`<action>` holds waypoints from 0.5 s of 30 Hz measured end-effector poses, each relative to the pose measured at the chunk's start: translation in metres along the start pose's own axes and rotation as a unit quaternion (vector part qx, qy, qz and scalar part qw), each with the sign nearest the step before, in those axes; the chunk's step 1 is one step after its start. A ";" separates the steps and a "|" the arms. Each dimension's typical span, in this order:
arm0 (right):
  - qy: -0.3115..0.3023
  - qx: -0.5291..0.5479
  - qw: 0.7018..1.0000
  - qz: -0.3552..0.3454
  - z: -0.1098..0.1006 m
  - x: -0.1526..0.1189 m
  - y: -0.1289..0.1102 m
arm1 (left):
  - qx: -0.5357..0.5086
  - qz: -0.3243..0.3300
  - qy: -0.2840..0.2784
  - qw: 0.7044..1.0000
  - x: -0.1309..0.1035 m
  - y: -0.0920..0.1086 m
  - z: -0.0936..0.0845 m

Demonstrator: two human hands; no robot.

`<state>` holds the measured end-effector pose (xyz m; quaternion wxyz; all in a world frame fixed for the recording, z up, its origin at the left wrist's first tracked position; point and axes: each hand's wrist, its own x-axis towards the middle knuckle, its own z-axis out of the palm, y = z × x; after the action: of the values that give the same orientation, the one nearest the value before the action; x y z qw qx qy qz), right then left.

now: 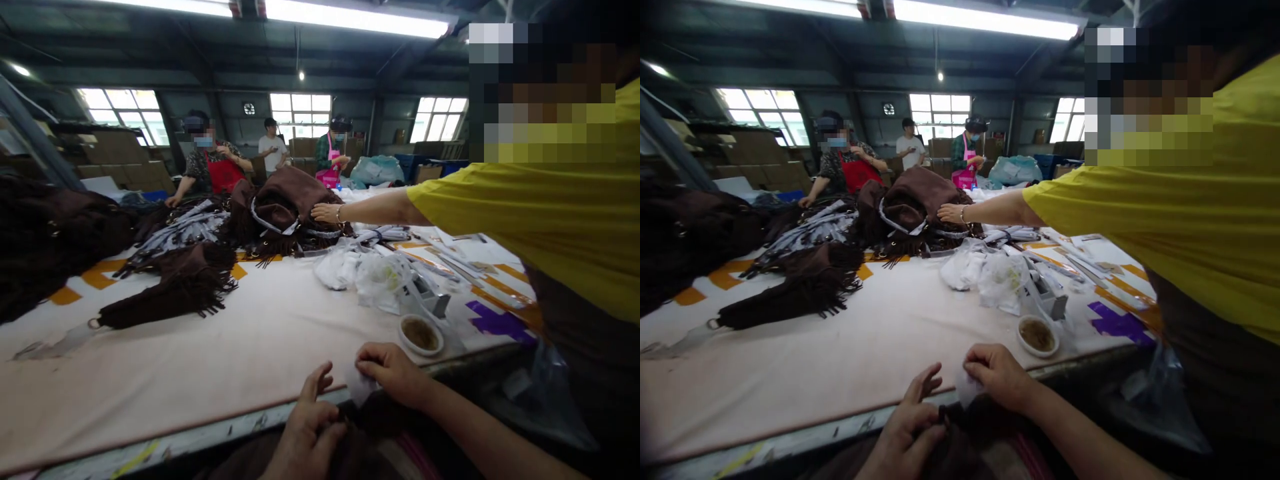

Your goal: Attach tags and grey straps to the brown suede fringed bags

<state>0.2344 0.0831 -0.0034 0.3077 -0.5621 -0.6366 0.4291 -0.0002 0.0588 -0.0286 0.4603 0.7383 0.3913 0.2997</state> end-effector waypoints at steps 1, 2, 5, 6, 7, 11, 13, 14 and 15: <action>-0.020 -0.006 1.000 -0.023 0.007 -0.003 -0.005 | 0.008 -0.003 -0.001 1.000 -0.001 0.004 0.001; -0.040 -0.018 0.998 -0.049 0.013 -0.006 -0.010 | 0.014 0.001 -0.005 1.000 -0.001 0.008 0.001; -0.071 -0.061 0.990 -0.108 0.022 -0.012 -0.020 | 0.024 0.040 -0.017 0.999 0.001 0.008 0.002; -0.060 -0.071 0.989 -0.116 0.021 -0.013 -0.021 | 0.026 0.056 -0.014 0.998 0.002 0.006 0.003; -0.036 -0.082 0.989 -0.117 0.019 -0.013 -0.019 | 0.029 0.072 -0.011 0.997 0.003 0.003 0.003; 0.161 -0.219 0.957 -0.098 -0.014 -0.015 0.014 | 0.033 0.105 -0.009 0.994 0.006 -0.012 0.004; 0.236 -0.333 0.911 -0.057 -0.036 -0.017 0.040 | 0.029 0.103 -0.013 0.994 0.006 -0.016 0.004; 0.251 -0.380 0.890 -0.018 -0.046 -0.018 0.052 | 0.029 0.099 -0.018 0.994 0.007 -0.018 0.004; 0.251 -0.416 0.874 0.020 -0.054 -0.019 0.063 | 0.029 0.095 -0.025 0.995 0.007 -0.019 0.004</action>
<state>0.3136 0.0754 -0.0339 0.1864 -0.7396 -0.6462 -0.0253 0.0010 0.0685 -0.0468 0.4175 0.7926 0.3165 0.3118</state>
